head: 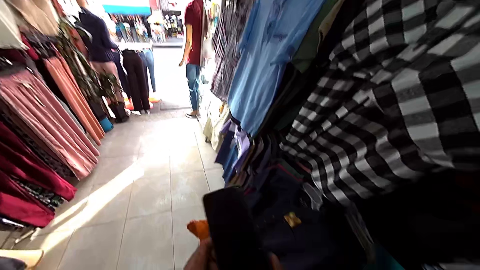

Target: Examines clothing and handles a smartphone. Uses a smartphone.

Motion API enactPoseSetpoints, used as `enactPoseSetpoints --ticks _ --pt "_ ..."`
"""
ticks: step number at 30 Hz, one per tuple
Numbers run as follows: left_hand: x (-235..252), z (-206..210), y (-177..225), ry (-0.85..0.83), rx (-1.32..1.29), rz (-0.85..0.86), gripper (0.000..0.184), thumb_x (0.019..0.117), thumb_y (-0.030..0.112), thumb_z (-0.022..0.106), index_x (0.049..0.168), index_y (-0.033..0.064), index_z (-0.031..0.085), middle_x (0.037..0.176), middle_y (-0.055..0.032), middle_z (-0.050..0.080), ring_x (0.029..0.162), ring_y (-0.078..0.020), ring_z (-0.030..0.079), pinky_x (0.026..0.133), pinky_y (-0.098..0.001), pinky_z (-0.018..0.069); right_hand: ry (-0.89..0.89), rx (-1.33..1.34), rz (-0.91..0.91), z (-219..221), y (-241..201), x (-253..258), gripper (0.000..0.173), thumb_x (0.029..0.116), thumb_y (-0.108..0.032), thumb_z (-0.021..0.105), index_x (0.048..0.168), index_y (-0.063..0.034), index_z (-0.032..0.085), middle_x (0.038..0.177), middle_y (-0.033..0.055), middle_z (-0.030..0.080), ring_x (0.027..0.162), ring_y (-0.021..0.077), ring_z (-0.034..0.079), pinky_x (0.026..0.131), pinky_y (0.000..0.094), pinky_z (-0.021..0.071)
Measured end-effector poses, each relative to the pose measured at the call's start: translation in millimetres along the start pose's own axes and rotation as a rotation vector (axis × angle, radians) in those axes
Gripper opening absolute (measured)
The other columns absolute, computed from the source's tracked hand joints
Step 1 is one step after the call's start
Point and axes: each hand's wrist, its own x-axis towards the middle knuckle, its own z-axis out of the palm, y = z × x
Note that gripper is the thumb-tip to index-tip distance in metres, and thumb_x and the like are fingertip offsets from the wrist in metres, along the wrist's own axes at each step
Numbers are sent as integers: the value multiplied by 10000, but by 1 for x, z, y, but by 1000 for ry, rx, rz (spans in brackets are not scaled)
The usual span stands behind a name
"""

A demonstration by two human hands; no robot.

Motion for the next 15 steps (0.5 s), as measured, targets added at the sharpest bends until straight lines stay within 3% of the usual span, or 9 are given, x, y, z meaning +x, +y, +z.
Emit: enactPoseSetpoints --ticks 2,4,7,9,10,15 --pt "-3 -8 -11 51 -29 29 327 1112 281 362 1114 149 662 1008 67 755 960 -38 711 890 -274 591 117 -63 -20 -5 5 -11 330 1028 -403 550 1233 -197 706 1179 -14 746 1122 103 691 991 336 569" --pt "-5 -5 -11 159 -53 -4 387 1120 208 256 1149 86 622 1026 -7 771 980 -110 738 909 -335 609 153 -119 4 -17 11 -16 309 1083 -258 482 1319 -136 641 1221 25 737 1139 141 697 1005 372 572" --pt "-5 -1 -13 250 -107 -62 400 1110 177 224 1173 31 591 1026 -81 771 960 -168 755 892 -366 621 141 -222 43 -25 15 -20 353 1105 -254 411 1406 -84 480 1258 27 709 1152 164 691 999 390 576" --pt "-4 0 -17 278 -120 -72 394 1105 168 225 1171 17 583 1017 -94 769 948 -174 758 879 -364 626 94 -284 48 -28 16 -19 464 1073 -334 501 1434 -60 400 1281 17 684 1166 161 677 1004 401 570" --pt "-3 0 -17 286 -121 -71 393 1106 167 225 1173 15 581 1015 -95 769 946 -176 759 876 -362 627 65 -325 39 -29 16 -18 509 1051 -307 547 1444 -39 365 1290 18 675 1169 160 672 1004 406 567" --pt "-2 -1 -17 305 -101 -56 392 1099 172 238 1161 17 593 1007 -86 767 941 -162 755 874 -353 625 14 -484 5 -24 19 -12 649 893 35 616 1436 59 262 1322 27 640 1188 102 655 1028 340 559"
